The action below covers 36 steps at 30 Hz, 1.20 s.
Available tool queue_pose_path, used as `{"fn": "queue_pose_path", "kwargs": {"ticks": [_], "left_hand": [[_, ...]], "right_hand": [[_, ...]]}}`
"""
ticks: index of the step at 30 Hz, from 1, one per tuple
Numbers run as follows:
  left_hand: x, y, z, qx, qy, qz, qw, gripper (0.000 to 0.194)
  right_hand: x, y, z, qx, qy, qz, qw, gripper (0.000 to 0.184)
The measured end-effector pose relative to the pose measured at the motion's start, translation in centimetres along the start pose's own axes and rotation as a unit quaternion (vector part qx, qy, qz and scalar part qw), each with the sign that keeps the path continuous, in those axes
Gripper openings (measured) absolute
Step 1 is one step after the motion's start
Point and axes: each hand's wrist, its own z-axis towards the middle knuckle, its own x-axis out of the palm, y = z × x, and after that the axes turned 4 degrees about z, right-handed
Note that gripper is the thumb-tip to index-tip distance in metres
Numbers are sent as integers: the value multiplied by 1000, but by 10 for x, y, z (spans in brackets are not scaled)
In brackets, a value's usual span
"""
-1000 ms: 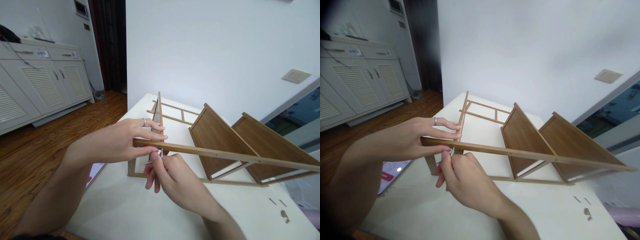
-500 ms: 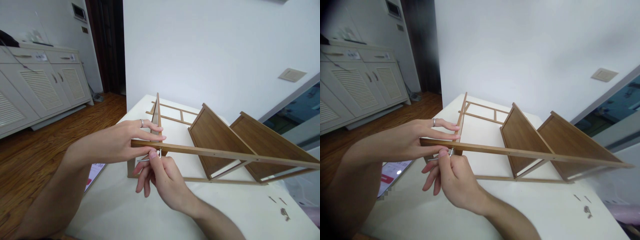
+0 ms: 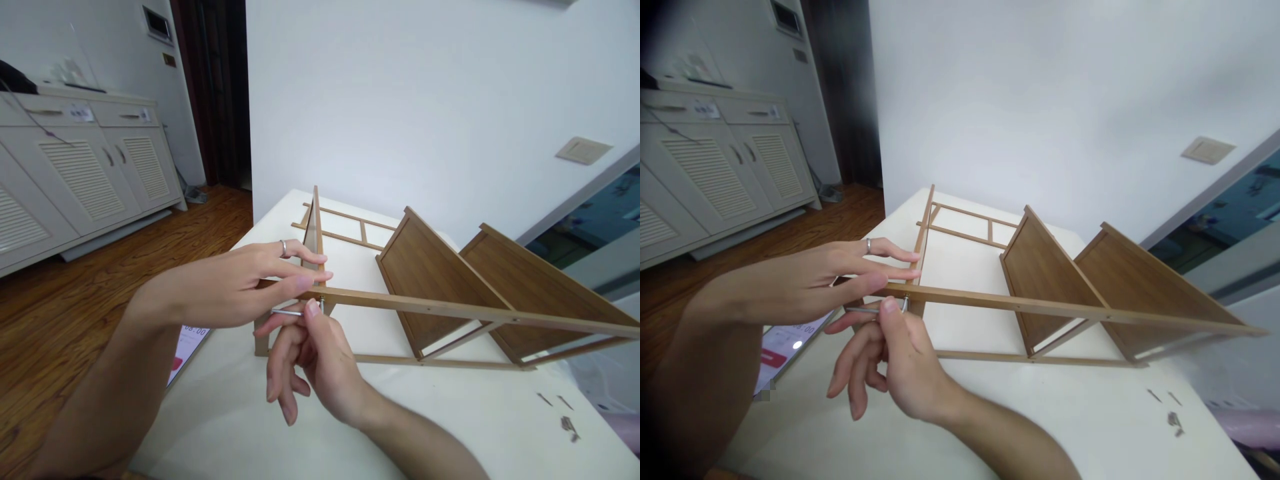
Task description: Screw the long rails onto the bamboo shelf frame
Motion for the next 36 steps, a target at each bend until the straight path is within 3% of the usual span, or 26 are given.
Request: {"fn": "queue_pose_path", "kwargs": {"ticks": [7,13,18,22,29,34,36], "left_hand": [[-2,4,-7,12,25,-21,999,64],[-6,5,-5,20,47,-6,999,48],[-8,9,-4,32,60,-20,998,49],[-8,10,-3,44,61,-12,997,50],[-10,8,-3,43,66,3,997,46],[-9,10,-4,48,50,-3,998,48],[-8,10,-3,57,44,-5,997,48]], "right_hand": [[-2,-11,0,22,59,96,993,88],[-4,-9,0,41,73,81,993,86],[-9,-7,2,27,83,72,994,82],[-7,-4,2,8,67,10,998,62],[-4,1,-2,39,27,-82,996,54],[-2,2,-3,82,39,-122,988,48],[3,7,-7,101,63,-199,973,39]]}}
